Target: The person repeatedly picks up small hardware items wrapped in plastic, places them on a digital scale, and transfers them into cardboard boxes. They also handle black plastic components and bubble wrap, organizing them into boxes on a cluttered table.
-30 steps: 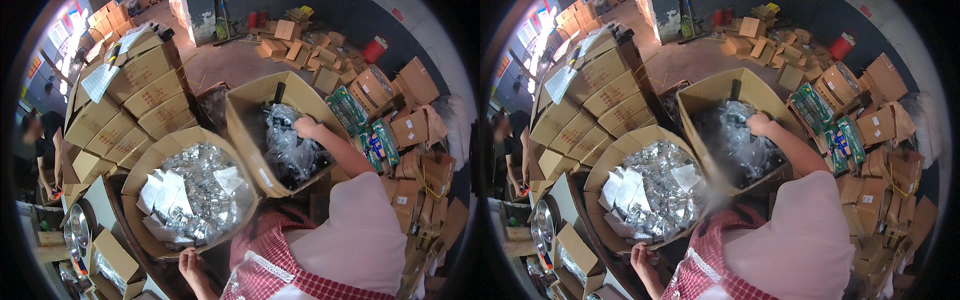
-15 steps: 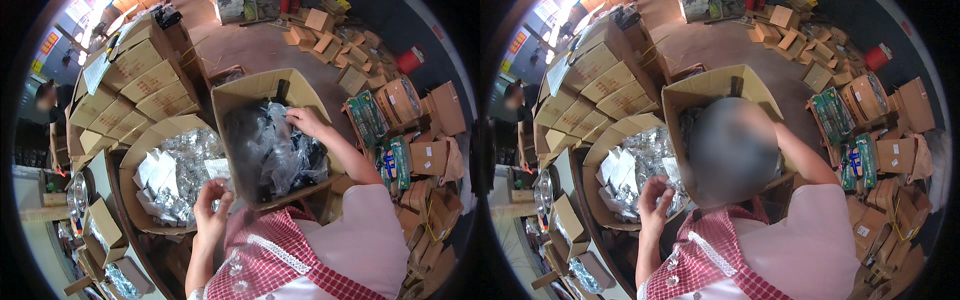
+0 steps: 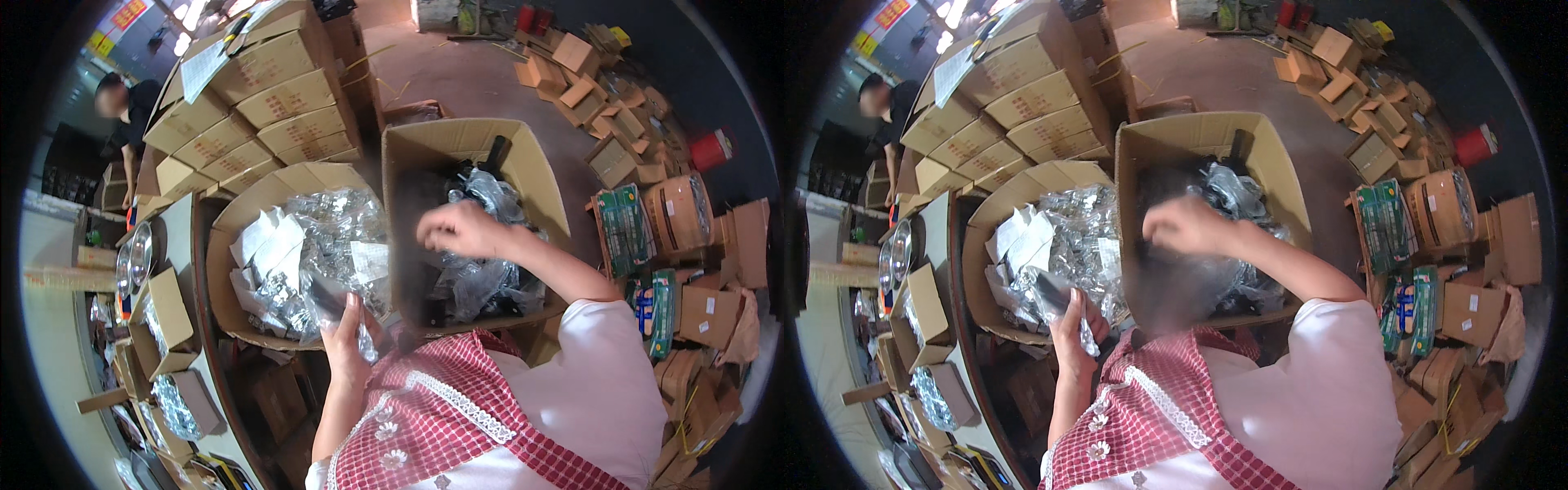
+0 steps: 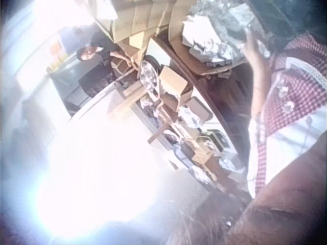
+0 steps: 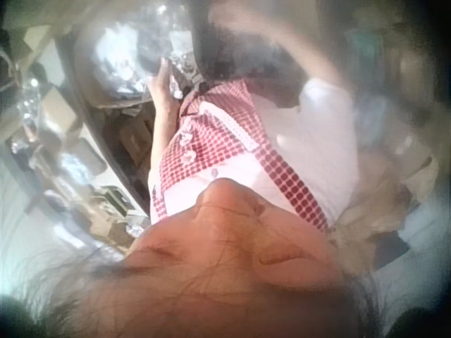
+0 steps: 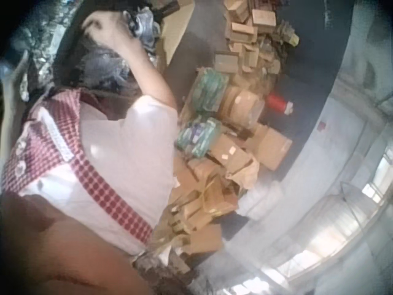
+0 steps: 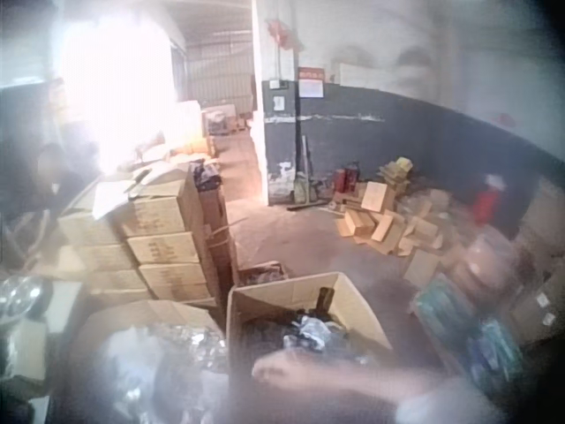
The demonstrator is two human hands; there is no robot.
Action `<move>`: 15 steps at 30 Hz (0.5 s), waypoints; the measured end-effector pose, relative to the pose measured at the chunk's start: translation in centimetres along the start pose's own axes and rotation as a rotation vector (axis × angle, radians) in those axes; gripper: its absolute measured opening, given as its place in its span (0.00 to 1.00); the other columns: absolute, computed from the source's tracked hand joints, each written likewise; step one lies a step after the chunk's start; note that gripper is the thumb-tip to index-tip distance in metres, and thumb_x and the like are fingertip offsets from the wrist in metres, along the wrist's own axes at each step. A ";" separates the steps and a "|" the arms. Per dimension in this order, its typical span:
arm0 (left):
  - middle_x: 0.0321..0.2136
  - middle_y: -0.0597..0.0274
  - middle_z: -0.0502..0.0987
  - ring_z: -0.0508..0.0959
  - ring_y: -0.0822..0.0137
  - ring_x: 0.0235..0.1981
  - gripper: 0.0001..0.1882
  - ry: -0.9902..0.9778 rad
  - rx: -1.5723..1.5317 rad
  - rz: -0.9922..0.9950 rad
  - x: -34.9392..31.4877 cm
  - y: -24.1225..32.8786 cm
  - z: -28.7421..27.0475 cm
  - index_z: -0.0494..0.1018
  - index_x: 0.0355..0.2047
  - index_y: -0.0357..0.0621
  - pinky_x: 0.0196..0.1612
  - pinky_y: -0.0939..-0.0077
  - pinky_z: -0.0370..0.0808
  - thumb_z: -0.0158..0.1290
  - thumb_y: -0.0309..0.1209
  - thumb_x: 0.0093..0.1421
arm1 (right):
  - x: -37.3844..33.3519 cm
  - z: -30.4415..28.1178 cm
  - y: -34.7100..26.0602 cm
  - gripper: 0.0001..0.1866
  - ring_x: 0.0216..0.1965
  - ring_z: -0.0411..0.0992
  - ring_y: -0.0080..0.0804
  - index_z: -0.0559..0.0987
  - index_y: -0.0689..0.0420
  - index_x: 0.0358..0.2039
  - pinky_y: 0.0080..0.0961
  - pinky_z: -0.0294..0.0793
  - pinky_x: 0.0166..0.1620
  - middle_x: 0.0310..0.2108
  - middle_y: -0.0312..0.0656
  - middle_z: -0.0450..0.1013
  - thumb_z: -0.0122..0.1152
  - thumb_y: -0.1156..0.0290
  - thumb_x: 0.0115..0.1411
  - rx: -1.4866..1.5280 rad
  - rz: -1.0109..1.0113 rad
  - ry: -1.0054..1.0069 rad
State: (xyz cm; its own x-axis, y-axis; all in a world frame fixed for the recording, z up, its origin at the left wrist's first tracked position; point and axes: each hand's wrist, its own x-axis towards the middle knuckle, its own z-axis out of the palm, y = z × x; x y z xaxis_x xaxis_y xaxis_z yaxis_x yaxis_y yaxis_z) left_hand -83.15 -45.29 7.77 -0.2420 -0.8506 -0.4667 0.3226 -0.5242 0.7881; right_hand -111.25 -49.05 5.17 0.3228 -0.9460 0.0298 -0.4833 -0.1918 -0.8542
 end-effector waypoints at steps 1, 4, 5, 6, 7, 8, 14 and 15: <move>0.18 0.72 0.59 0.61 0.77 0.17 0.12 0.023 0.037 0.006 -0.4 -0.2 -0.8 0.67 0.33 0.46 0.19 0.79 0.57 0.54 0.38 0.69 | -0.2 1.0 0.5 0.08 0.36 0.82 0.27 0.82 0.60 0.41 0.25 0.81 0.40 0.37 0.43 0.82 0.58 0.78 0.62 0.015 -0.077 -0.164; 0.18 0.71 0.61 0.62 0.76 0.17 0.09 0.109 0.004 -0.026 -1.2 -1.4 -2.4 0.68 0.34 0.45 0.19 0.78 0.58 0.54 0.34 0.68 | -0.7 7.2 1.6 0.11 0.35 0.81 0.46 0.84 0.59 0.35 0.41 0.78 0.39 0.33 0.47 0.81 0.63 0.66 0.56 -0.358 -0.207 -0.507; 0.19 0.69 0.63 0.63 0.75 0.18 0.07 0.090 -0.074 -0.028 -1.1 -1.8 -2.9 0.68 0.34 0.44 0.20 0.77 0.59 0.53 0.32 0.67 | -0.7 9.0 2.1 0.19 0.36 0.81 0.44 0.84 0.61 0.36 0.42 0.78 0.40 0.33 0.46 0.82 0.62 0.55 0.60 -0.655 -0.230 -0.761; 0.23 0.67 0.67 0.67 0.73 0.20 0.07 0.125 -0.120 -0.039 -1.1 -2.0 -3.4 0.69 0.39 0.43 0.22 0.77 0.63 0.55 0.29 0.65 | -1.0 10.4 2.8 0.22 0.38 0.80 0.44 0.84 0.60 0.39 0.42 0.77 0.42 0.36 0.45 0.82 0.61 0.51 0.61 -0.640 -0.285 -0.701; 0.27 0.65 0.72 0.72 0.72 0.23 0.10 0.142 -0.171 -0.046 -1.2 -2.1 -3.9 0.70 0.44 0.42 0.24 0.77 0.68 0.56 0.26 0.63 | -1.0 11.2 3.8 0.25 0.41 0.80 0.44 0.84 0.59 0.42 0.41 0.77 0.44 0.38 0.45 0.81 0.60 0.48 0.61 -0.543 -0.292 -0.675; 0.32 0.66 0.73 0.73 0.72 0.30 0.13 0.220 -0.222 -0.051 -1.4 -2.5 -4.2 0.70 0.46 0.43 0.31 0.77 0.70 0.57 0.25 0.62 | -0.9 11.9 4.7 0.27 0.44 0.79 0.44 0.83 0.58 0.45 0.40 0.76 0.46 0.40 0.45 0.81 0.60 0.44 0.62 -0.447 -0.303 -0.652; 0.22 0.66 0.69 0.68 0.73 0.20 0.05 0.334 -0.159 -0.015 -3.2 -3.4 -5.2 0.70 0.38 0.42 0.23 0.76 0.65 0.54 0.29 0.65 | 4.6 10.9 8.3 0.22 0.40 0.72 0.44 0.79 0.58 0.43 0.41 0.71 0.44 0.38 0.51 0.77 0.57 0.60 0.48 -0.549 0.326 -1.401; 0.23 0.66 0.71 0.69 0.72 0.21 0.06 0.331 -0.151 -0.003 -3.6 -3.6 -5.3 0.70 0.38 0.42 0.24 0.76 0.66 0.54 0.29 0.65 | 4.7 10.1 8.3 0.17 0.30 0.69 0.38 0.84 0.59 0.28 0.39 0.69 0.38 0.29 0.46 0.76 0.57 0.59 0.48 -0.564 0.366 -1.418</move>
State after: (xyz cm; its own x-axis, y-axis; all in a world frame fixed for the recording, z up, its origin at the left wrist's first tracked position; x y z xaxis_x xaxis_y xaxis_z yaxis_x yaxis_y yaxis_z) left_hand -78.54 -40.59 4.50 0.0583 -0.8027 -0.5935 0.4596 -0.5062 0.7298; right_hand -105.53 -52.47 -7.00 0.4394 -0.0158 -0.8981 -0.8291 -0.3919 -0.3988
